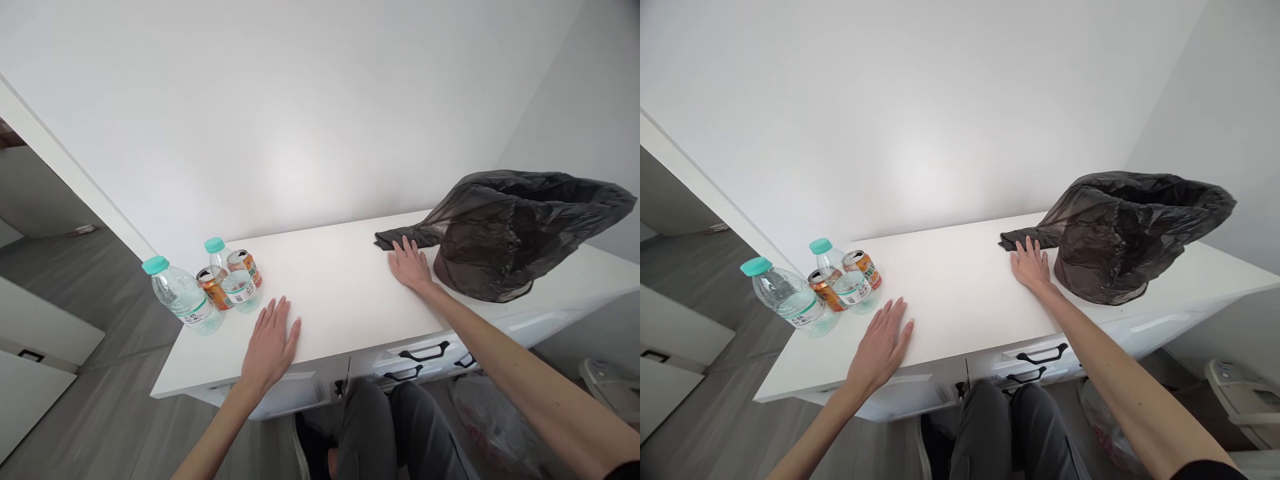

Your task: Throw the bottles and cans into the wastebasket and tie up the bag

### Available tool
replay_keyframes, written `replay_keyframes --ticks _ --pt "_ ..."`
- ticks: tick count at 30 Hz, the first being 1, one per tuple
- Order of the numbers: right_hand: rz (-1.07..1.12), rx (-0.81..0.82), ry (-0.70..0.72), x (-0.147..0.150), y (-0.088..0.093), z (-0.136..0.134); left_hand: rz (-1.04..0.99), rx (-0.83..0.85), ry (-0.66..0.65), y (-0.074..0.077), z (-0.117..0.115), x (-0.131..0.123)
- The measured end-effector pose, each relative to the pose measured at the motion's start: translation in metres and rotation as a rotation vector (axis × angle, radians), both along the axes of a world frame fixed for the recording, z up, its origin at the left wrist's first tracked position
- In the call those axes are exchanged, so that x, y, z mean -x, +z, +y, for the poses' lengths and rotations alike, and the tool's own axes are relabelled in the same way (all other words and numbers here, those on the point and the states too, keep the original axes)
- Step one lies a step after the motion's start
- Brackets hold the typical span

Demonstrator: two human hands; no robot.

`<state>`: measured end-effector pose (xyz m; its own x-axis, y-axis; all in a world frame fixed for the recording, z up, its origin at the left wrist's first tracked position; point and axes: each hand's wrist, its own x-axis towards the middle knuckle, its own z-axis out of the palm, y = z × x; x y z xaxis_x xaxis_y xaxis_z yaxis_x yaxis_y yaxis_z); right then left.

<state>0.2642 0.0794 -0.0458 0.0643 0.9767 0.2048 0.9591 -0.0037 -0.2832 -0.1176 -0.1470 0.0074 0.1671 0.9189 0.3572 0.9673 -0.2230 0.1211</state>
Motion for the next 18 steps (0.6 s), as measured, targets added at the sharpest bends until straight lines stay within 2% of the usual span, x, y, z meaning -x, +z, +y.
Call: replay_keyframes --ticks 9,18 --pt "-0.058 0.03 0.133 0.009 0.002 -0.056 0.057 0.006 0.008 -0.001 -0.004 0.001" --pt "-0.075 0.143 0.256 0.011 0.016 -0.118 0.106 0.09 0.017 -0.001 -0.005 0.003"
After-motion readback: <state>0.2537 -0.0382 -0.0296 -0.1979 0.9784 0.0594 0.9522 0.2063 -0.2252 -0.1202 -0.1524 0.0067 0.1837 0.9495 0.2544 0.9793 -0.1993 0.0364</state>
